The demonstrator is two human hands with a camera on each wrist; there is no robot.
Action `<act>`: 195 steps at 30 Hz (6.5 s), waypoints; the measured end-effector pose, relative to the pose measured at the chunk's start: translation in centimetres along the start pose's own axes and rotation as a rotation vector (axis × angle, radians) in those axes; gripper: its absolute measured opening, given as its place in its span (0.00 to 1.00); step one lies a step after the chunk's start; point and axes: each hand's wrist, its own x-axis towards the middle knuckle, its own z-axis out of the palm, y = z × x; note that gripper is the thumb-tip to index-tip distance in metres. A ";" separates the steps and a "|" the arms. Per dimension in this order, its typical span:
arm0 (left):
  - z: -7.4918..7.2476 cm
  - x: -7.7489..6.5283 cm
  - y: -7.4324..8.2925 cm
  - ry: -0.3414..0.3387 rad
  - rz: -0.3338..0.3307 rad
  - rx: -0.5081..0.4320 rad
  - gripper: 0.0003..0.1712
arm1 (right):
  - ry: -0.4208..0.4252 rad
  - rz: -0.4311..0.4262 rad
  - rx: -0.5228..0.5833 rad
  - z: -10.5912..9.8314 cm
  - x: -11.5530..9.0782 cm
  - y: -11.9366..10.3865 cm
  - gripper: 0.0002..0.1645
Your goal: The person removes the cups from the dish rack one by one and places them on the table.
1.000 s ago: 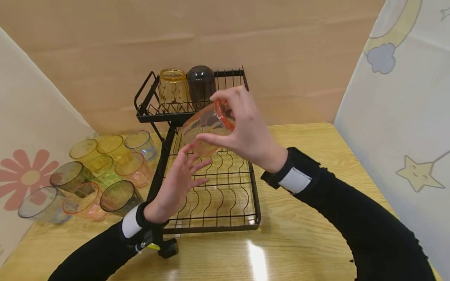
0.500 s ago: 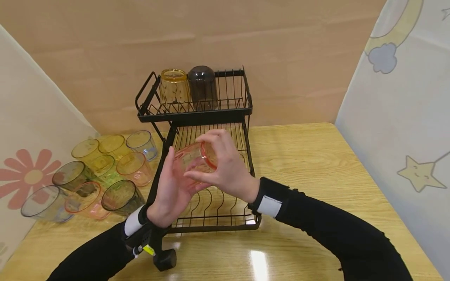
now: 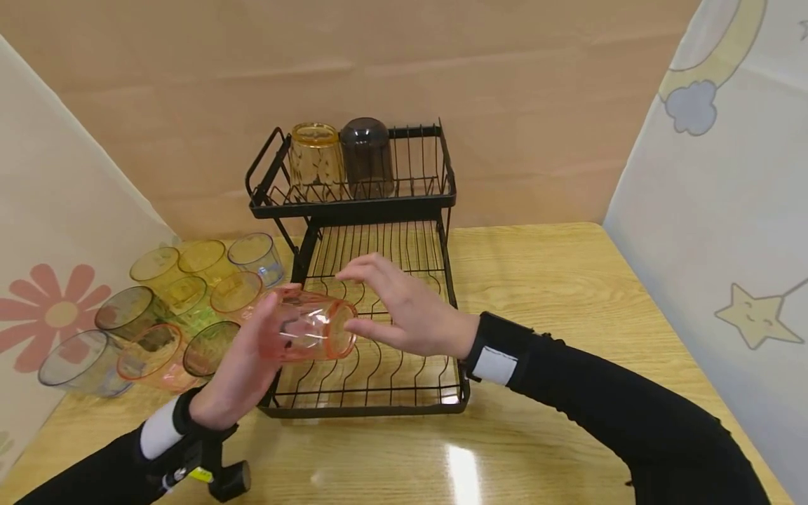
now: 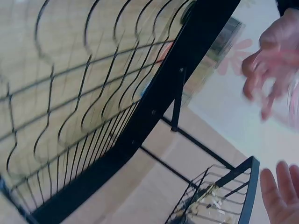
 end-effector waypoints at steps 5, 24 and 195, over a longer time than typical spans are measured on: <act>-3.3 -2.1 0.9 -0.004 0.016 0.176 0.17 | -0.104 -0.029 -0.125 -0.8 -0.1 0.6 0.37; -12.8 -8.3 1.5 -0.051 0.278 1.165 0.36 | -0.240 -0.051 -0.365 -2.7 0.4 3.0 0.41; 7.7 2.9 2.6 -0.097 -0.115 -0.507 0.42 | 0.003 0.238 -0.104 -9.9 5.9 -1.8 0.40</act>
